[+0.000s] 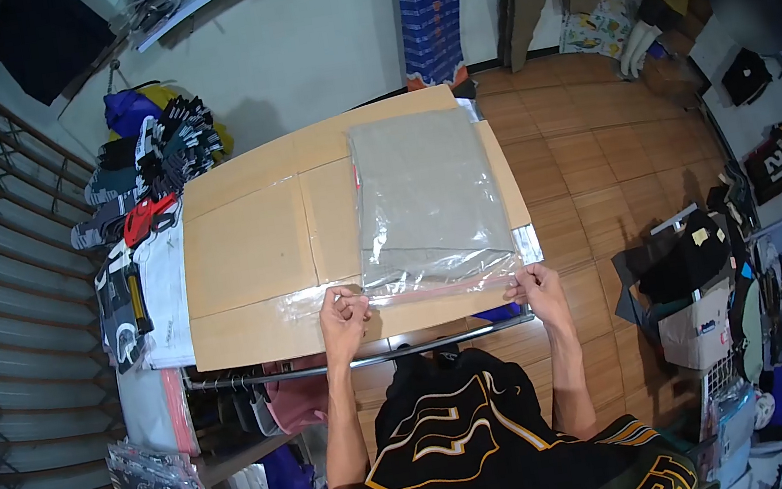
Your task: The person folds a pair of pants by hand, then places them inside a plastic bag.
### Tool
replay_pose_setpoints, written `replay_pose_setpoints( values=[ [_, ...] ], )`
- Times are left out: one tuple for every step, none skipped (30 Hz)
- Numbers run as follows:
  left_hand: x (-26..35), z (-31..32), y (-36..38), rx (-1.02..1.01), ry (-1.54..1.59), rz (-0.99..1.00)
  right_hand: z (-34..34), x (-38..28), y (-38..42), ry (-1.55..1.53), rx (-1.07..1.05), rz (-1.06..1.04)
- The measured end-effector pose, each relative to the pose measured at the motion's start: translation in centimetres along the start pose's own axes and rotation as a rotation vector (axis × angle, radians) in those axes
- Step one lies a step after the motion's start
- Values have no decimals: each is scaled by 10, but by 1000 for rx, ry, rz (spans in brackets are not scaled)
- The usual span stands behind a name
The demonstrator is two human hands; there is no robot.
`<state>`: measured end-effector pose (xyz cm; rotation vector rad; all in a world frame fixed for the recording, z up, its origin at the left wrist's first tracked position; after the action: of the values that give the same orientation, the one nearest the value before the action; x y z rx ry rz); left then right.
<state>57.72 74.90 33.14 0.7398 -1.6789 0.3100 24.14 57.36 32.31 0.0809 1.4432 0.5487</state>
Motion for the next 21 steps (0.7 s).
replay_pose_setpoints(
  values=[
    [0, 1, 0, 5, 6, 9, 0, 0, 0, -3, 3, -6],
    [0, 1, 1, 9, 11, 18, 0, -1, 0, -1, -3, -3],
    [1, 1, 1, 9, -19, 2, 2, -5, 1, -6, 10, 30],
    [2, 1, 1, 13, -20, 1, 3, -8, 2, -12, 24, 62],
    [3, 1, 1, 13, -6, -10, 5, -11, 2, -12, 22, 63],
    [3, 2, 1, 10, 8, -21, 6, -12, 2, 2, 19, 74],
    [3, 2, 0, 6, 6, -21, 7, -13, 2, 16, 18, 86],
    [3, 2, 0, -11, -18, -33, 7, -13, 2, 13, 23, 87],
    [4, 3, 0, -28, -42, -46, 9, -12, 1, 26, 5, 70],
    [6, 5, 1, -33, -45, -46, 11, -12, 2, 40, -13, 53],
    [7, 7, 2, -31, -45, -51, 12, -11, 3, 37, -10, 53],
    [9, 9, 2, -27, -43, -57, 13, -11, 3, 22, 3, 47],
    [6, 10, 1, -29, -44, -56, 14, -11, 4, 7, 15, 43],
    [4, 10, 0, -23, -38, -17, 13, -9, 4, 6, 17, 44],
    [5, 10, 0, -17, -32, 23, 12, -7, 3, 6, 9, 17],
    [4, 10, 0, -17, -33, 23, 12, -5, 3, 6, 0, -10],
    [3, 10, 0, -18, -31, 24, 11, -2, 2, 4, 0, -9],
    [2, 9, 0, -18, -29, 26, 12, -2, 1, 5, 0, -25],
    [2, 9, -1, -18, -30, 26, 12, -2, 2, 7, 0, -40],
    [1, 9, -1, -26, -37, 19, 12, -2, 2, 6, 0, -39],
    [1, 9, -1, -34, -43, 11, 13, -4, 4, 12, 7, -14]
  ],
)
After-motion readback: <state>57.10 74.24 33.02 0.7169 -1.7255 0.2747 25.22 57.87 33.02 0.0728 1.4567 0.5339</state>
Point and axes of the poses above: each hand's wrist, its own y-axis away from the middle knuckle, its own z-axis out of the palm, x = y × z, the point moved 4 cm from there along -y, towards the middle knuckle, and after that the axes turned 13 degrees about -y, right-handed, at the moved point
